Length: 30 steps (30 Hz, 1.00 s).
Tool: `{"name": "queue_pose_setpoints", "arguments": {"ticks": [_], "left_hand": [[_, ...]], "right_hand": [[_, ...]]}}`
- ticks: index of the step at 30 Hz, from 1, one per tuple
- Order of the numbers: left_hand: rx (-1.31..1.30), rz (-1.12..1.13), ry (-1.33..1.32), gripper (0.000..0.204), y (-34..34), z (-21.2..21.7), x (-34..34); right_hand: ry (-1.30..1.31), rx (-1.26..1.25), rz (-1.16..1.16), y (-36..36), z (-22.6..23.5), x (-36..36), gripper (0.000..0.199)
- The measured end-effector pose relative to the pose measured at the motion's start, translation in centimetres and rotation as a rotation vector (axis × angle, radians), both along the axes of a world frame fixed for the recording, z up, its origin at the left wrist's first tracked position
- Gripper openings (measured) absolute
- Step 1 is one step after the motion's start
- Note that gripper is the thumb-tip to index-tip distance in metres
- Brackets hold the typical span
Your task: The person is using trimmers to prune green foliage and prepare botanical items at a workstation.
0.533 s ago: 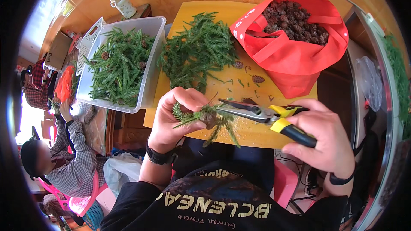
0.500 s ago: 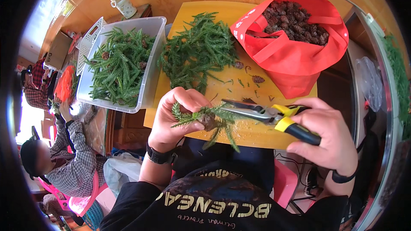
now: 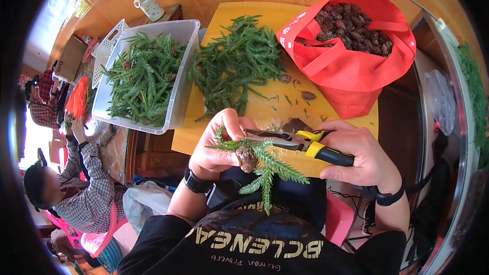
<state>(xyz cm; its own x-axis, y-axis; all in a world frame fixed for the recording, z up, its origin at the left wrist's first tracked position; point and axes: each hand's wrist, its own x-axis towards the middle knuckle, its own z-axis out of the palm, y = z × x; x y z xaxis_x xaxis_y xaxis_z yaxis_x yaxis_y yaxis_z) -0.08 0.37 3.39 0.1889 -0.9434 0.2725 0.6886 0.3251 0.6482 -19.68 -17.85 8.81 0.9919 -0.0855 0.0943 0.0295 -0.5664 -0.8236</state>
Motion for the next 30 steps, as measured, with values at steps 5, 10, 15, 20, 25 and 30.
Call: {"name": "queue_pose_setpoints", "arguments": {"ticks": [5,10,15,20,25,30], "left_hand": [[0.079,-0.032,0.029,0.039,0.0,0.3,-0.3],[0.104,-0.022,0.024,0.037,0.1,0.5,-0.4],[0.115,0.027,-0.104,0.033,0.2,0.9,0.0],[0.142,0.186,-0.378,0.029,0.5,2.0,0.3],[0.112,0.333,-0.712,0.025,0.5,2.6,0.2],[0.025,0.739,-1.240,0.030,-0.3,3.7,-0.6]], "right_hand": [[-0.042,-0.007,0.014,0.1,-0.2,0.4,0.048],[-0.076,-0.049,-0.006,0.3,-0.4,0.2,0.044],[-0.143,-0.144,-0.027,0.5,0.1,-0.1,0.032],[-0.170,-0.324,-0.129,0.8,1.2,-0.3,0.035],[-0.156,-0.413,-0.127,0.5,2.1,-0.6,0.038],[-0.159,-0.461,-0.246,1.8,2.2,-0.6,0.036]]}}
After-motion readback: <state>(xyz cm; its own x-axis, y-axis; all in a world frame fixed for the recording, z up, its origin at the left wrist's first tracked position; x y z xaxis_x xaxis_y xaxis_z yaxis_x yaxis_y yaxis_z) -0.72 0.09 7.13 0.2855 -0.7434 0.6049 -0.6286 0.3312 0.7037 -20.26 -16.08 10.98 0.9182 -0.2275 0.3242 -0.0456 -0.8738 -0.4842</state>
